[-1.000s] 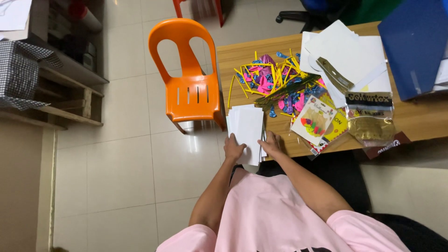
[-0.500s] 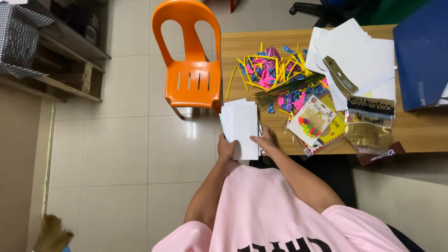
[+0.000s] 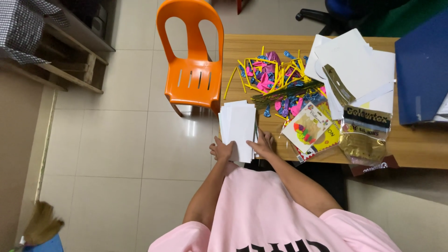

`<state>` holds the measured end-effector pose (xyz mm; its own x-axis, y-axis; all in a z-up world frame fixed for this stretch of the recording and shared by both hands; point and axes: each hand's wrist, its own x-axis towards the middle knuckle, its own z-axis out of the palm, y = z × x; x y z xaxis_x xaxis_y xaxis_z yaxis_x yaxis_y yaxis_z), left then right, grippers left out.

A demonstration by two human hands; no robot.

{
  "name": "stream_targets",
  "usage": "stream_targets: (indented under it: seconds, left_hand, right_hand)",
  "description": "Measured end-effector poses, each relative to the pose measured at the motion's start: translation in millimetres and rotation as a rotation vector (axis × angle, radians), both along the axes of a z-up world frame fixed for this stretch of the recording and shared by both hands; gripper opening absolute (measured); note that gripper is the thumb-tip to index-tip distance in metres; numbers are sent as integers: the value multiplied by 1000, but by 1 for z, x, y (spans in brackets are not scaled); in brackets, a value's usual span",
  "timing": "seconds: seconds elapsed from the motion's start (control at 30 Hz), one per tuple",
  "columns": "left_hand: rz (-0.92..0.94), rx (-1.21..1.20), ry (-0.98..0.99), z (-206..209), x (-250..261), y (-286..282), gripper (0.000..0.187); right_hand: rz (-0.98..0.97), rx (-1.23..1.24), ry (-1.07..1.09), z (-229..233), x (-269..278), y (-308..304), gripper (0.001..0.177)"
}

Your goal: Sort and organize various documents and papers on a desk.

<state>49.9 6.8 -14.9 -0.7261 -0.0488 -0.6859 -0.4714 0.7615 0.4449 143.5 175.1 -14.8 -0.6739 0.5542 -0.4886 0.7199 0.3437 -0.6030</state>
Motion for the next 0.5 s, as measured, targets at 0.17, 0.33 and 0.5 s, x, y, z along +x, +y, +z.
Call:
stream_targets:
  seconds: [0.17, 0.33, 0.5]
  left_hand:
    - [-118, 1, 17, 23, 6, 5, 106]
    - [-165, -3, 29, 24, 5, 7, 96]
    - [-182, 25, 52, 17, 5, 2, 95]
  right_hand:
    - [141, 7, 11, -21, -3, 23, 99]
    - [57, -154, 208, -38, 1, 33, 84]
    - [106, -79, 150, -40, 9, 31, 84]
